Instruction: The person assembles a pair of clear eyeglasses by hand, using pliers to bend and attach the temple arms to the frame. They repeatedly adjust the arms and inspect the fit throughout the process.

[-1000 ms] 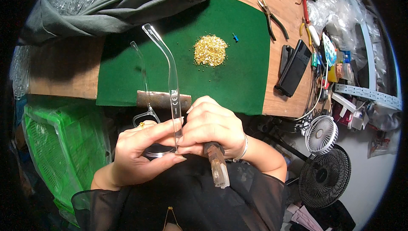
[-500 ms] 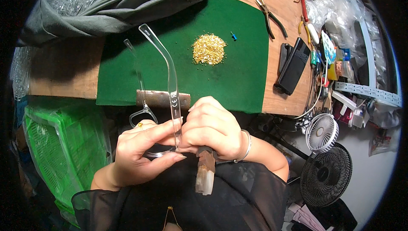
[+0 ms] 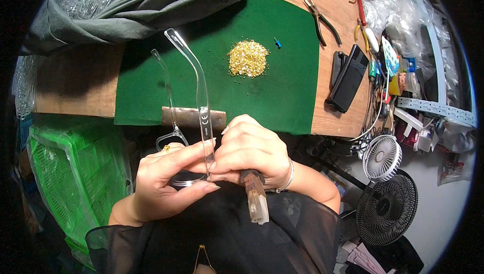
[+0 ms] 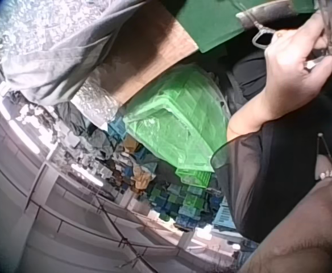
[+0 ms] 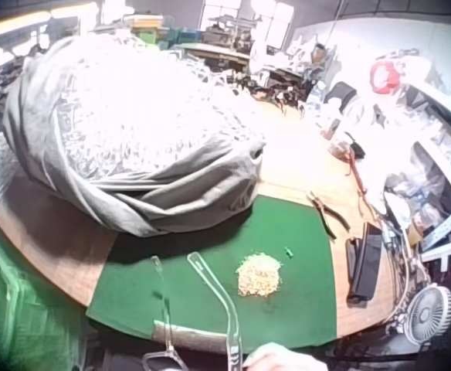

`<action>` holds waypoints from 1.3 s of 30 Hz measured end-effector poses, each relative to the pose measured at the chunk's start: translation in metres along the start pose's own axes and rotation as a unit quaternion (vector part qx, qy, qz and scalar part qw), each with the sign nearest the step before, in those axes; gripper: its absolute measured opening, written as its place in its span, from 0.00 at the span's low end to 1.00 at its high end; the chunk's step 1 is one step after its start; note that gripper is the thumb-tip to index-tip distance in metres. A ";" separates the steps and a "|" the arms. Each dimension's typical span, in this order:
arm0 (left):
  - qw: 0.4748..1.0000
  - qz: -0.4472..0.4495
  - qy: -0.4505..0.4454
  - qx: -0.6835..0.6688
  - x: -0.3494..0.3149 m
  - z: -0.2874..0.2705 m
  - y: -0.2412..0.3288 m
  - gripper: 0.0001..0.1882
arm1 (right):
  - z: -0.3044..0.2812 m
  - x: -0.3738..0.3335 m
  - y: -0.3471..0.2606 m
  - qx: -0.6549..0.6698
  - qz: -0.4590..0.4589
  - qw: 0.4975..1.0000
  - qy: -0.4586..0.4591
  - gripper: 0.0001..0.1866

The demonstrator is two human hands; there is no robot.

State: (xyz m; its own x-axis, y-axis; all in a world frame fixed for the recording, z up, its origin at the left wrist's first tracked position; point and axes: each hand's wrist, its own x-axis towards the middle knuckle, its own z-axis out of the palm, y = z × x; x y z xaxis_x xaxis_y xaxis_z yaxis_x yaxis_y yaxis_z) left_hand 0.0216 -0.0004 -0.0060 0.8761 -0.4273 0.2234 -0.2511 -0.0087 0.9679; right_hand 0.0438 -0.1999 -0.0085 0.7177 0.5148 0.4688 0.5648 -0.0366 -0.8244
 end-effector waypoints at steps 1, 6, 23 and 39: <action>1.000 0.000 -0.001 -0.001 0.000 0.000 -0.001 0.29 | 0.000 -0.001 0.001 0.005 0.000 1.000 0.001 0.10; 1.000 -0.008 0.000 -0.016 -0.001 0.000 -0.001 0.30 | 0.001 -0.002 0.004 0.018 -0.005 1.000 -0.003 0.10; 0.998 0.002 -0.058 -0.011 -0.001 -0.006 -0.004 0.28 | -0.019 -0.010 -0.009 -0.201 0.141 0.953 -0.177 0.13; 0.993 0.043 -0.062 0.088 -0.004 -0.007 0.000 0.23 | -0.013 0.003 -0.010 -0.248 0.072 0.946 -0.194 0.14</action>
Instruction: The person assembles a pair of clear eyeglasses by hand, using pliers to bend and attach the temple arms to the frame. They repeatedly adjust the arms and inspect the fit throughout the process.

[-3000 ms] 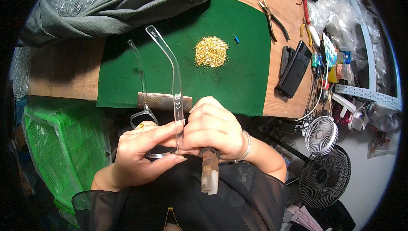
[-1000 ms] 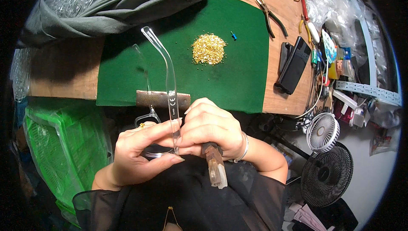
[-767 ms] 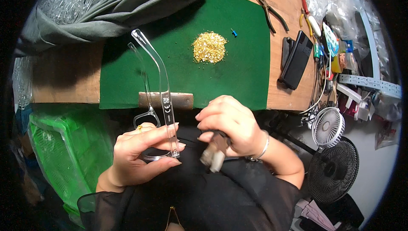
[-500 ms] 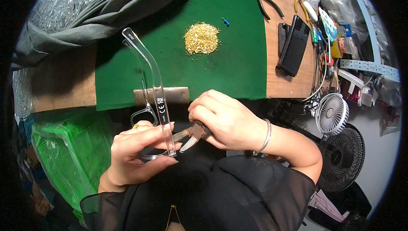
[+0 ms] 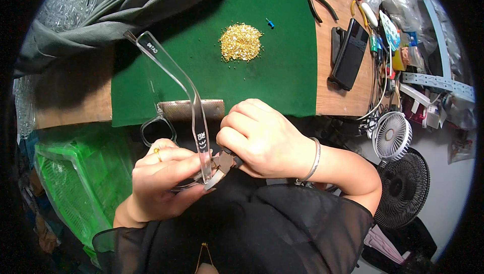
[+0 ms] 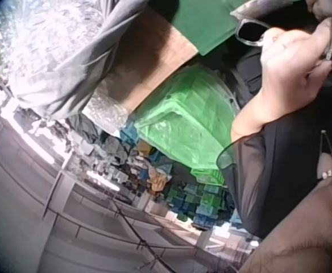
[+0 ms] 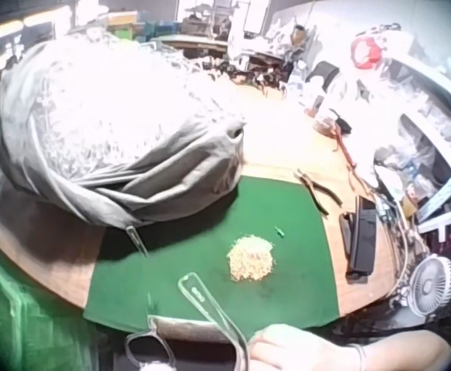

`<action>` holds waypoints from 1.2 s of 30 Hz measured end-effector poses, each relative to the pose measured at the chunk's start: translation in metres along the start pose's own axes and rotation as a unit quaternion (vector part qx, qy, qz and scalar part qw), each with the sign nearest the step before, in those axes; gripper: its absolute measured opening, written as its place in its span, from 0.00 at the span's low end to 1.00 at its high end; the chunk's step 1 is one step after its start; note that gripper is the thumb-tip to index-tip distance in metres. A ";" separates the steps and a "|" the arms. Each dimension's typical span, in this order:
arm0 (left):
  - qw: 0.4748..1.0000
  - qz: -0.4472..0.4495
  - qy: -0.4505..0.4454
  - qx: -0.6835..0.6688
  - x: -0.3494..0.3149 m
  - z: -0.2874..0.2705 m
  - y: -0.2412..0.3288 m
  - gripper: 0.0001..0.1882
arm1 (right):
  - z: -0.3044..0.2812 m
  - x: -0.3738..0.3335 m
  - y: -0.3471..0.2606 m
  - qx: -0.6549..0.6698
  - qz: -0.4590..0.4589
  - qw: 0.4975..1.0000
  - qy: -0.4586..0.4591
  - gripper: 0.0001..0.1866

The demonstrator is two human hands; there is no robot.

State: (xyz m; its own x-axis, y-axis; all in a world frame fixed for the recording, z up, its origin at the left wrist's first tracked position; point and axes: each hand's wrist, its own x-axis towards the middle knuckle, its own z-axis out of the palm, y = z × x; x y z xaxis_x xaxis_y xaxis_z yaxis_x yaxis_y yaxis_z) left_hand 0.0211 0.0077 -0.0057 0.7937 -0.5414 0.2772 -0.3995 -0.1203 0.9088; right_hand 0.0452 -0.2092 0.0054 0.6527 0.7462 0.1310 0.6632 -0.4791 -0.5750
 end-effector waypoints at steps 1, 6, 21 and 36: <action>1.000 0.002 -0.001 0.008 0.001 0.000 0.001 0.22 | 0.001 0.000 0.000 -0.006 -0.003 1.000 0.002 0.14; 0.999 0.003 -0.012 0.053 0.001 0.002 0.002 0.20 | 0.005 -0.002 0.003 -0.035 -0.021 0.999 0.012 0.11; 0.983 0.001 -0.042 0.177 -0.001 0.007 0.004 0.17 | 0.015 -0.012 0.006 -0.106 -0.011 0.994 0.008 0.08; 1.000 0.014 0.007 0.027 0.003 0.001 0.008 0.25 | 0.006 -0.002 0.000 -0.055 -0.046 0.994 0.082 0.11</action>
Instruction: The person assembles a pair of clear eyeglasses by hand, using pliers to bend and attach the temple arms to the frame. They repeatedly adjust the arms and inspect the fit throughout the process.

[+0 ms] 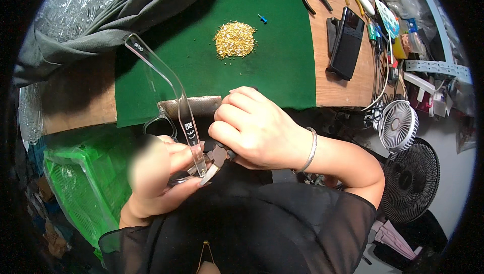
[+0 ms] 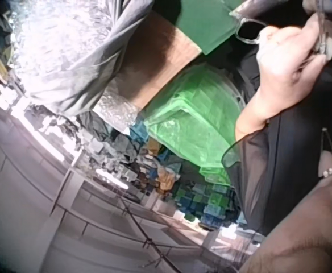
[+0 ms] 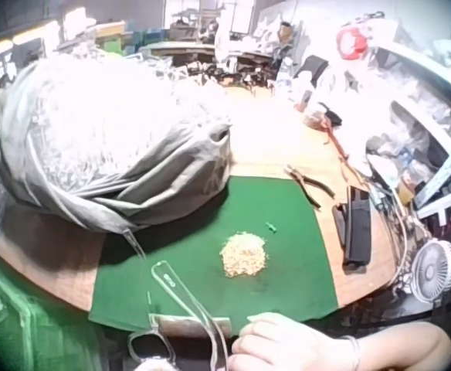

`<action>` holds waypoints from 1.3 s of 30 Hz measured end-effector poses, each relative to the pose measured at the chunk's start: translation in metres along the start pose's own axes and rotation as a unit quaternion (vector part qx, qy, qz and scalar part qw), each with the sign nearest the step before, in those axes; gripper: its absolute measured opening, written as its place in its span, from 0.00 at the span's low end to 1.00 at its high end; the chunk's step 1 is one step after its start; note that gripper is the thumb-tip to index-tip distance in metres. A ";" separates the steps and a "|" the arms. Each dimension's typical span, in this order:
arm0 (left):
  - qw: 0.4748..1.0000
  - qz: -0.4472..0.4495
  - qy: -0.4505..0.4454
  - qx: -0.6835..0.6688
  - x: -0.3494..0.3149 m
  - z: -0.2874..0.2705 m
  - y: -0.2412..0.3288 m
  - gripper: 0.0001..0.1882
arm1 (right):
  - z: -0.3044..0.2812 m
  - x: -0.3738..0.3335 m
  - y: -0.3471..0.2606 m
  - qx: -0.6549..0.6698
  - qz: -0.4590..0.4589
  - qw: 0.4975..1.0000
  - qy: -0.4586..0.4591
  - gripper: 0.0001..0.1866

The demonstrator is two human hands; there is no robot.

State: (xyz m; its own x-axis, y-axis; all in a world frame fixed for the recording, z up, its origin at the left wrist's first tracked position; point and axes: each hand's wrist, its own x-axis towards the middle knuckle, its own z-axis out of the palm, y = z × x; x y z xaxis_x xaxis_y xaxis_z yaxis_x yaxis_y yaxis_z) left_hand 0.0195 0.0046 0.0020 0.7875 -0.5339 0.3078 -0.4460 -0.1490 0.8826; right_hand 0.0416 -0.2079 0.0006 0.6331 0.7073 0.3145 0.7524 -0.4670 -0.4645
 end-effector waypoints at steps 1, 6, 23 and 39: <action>1.000 -0.002 0.004 -0.003 -0.001 0.001 0.001 0.25 | 0.000 -0.001 -0.001 0.000 0.000 1.000 -0.003 0.11; 1.000 -0.022 -0.016 -0.006 -0.011 0.002 0.001 0.25 | -0.007 -0.003 -0.003 -0.015 0.010 0.998 -0.066 0.14; 0.852 -0.202 0.071 -0.477 -0.005 -0.015 -0.004 0.34 | 0.016 -0.047 0.046 0.187 0.304 0.931 0.078 0.09; 0.914 -0.343 0.193 0.101 -0.042 -0.085 0.013 0.13 | 0.014 -0.053 0.056 0.254 0.287 0.918 0.099 0.08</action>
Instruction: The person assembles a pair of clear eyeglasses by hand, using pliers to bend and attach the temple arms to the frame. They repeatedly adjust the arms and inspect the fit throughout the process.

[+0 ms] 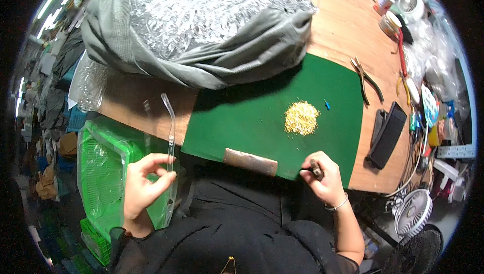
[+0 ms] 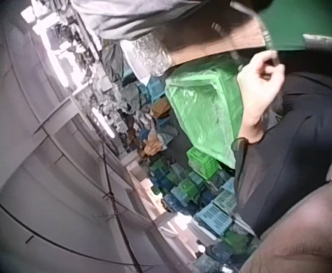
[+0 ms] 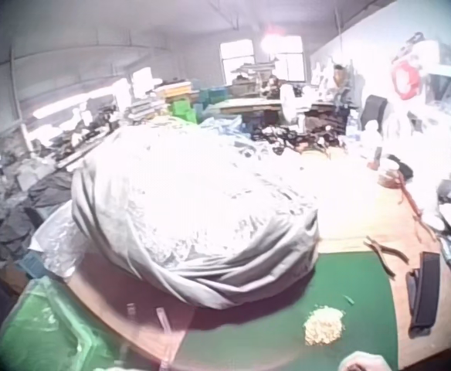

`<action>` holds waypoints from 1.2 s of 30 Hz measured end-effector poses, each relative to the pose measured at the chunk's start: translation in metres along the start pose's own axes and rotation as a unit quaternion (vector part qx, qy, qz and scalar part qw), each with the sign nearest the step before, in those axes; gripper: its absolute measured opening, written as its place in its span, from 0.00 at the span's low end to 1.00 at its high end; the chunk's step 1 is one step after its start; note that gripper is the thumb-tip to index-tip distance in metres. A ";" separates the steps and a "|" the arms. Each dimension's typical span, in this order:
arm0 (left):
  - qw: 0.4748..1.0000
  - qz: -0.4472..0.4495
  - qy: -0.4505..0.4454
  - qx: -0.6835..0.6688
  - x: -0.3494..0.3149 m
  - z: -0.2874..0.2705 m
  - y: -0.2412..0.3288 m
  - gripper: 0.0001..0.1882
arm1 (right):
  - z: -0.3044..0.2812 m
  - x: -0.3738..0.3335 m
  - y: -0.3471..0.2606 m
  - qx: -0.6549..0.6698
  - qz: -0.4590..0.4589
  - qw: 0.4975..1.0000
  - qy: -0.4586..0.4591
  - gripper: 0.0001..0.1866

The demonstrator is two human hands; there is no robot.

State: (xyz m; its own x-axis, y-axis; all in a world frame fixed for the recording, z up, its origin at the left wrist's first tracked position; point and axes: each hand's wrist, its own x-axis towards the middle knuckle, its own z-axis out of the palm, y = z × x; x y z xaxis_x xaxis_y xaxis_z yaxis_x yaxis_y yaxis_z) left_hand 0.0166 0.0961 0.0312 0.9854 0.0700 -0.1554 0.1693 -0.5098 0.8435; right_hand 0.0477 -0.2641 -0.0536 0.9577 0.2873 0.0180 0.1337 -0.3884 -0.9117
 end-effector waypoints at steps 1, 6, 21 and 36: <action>0.997 -0.039 0.009 0.068 0.006 -0.002 -0.010 0.13 | 0.002 0.001 0.002 0.023 0.010 1.000 0.015 0.07; 0.973 -0.063 0.044 0.216 0.064 -0.016 -0.042 0.15 | 0.005 0.013 -0.007 0.067 0.078 0.994 0.021 0.04; 0.858 0.379 0.290 0.192 0.188 -0.009 0.073 0.10 | 0.014 0.018 -0.001 0.042 0.089 0.992 0.080 0.08; 0.955 0.291 0.019 0.056 0.193 -0.021 0.058 0.09 | 0.009 0.006 0.003 0.087 0.067 0.986 0.125 0.06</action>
State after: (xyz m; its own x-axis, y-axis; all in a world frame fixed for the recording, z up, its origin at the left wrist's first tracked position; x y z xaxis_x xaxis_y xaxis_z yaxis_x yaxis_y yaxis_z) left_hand 0.2167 0.0984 0.0613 0.9124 -0.2235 0.3429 -0.4082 -0.5609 0.7203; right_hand 0.0516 -0.2563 -0.0602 0.9996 0.0113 -0.0265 -0.0229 -0.2468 -0.9688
